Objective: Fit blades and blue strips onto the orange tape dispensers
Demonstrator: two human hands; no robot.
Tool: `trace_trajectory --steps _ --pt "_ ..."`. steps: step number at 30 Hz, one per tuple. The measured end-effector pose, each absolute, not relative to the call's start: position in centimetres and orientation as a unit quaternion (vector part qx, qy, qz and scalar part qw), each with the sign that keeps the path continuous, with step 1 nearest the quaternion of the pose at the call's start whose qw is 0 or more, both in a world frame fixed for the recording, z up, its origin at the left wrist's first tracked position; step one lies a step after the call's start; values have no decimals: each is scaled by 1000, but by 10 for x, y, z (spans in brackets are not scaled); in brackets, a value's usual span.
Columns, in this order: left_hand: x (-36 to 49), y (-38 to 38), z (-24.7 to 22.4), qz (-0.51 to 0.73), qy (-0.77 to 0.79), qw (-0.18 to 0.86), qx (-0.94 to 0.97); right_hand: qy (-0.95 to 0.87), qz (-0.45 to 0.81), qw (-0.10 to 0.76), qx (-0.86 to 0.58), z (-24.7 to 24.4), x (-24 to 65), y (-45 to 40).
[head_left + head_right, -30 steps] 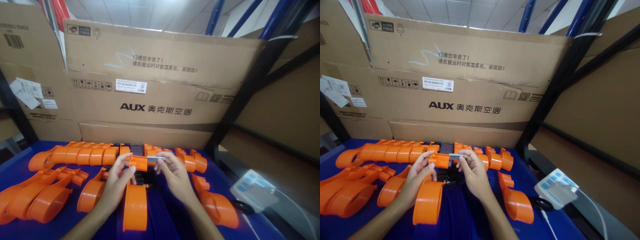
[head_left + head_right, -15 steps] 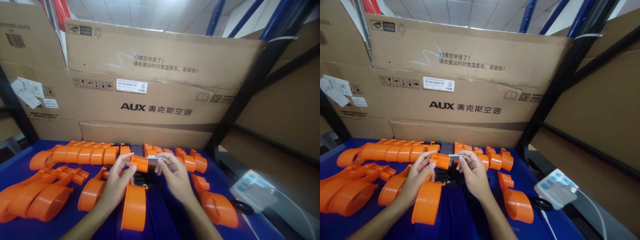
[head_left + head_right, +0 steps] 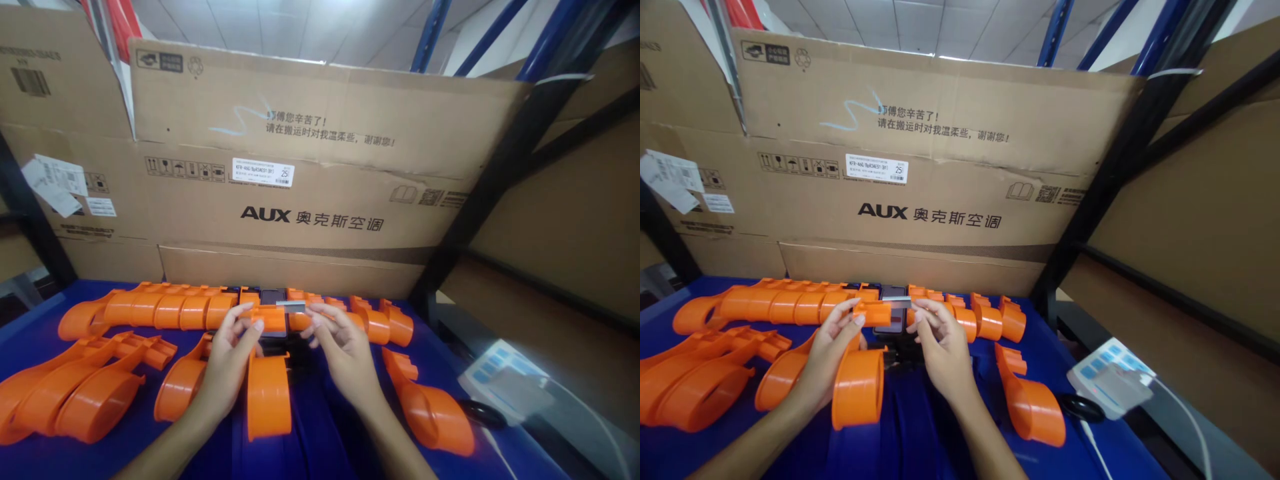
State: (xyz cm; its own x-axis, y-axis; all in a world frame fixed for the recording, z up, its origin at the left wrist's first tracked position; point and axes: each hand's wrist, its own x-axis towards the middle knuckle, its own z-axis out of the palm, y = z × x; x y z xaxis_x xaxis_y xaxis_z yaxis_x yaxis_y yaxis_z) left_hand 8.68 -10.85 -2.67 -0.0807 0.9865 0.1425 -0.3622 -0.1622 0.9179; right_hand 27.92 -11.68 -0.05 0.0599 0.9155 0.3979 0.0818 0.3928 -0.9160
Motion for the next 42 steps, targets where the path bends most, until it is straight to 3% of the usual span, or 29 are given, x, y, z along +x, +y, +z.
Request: trace_trajectory --steps 8,17,28,37,42 --pt "86 -107 -30 636 363 527 431 -603 303 587 -448 1 286 -119" --pt "84 -111 -29 620 371 496 482 -645 331 557 -406 2 284 -122" --pt "86 -116 -23 604 376 529 462 -721 292 481 -405 -1 289 -117" --pt "77 -115 -19 636 397 553 363 -847 86 223 -475 12 293 -132" --pt "77 -111 -23 631 405 541 382 -861 64 174 -473 7 292 -134"
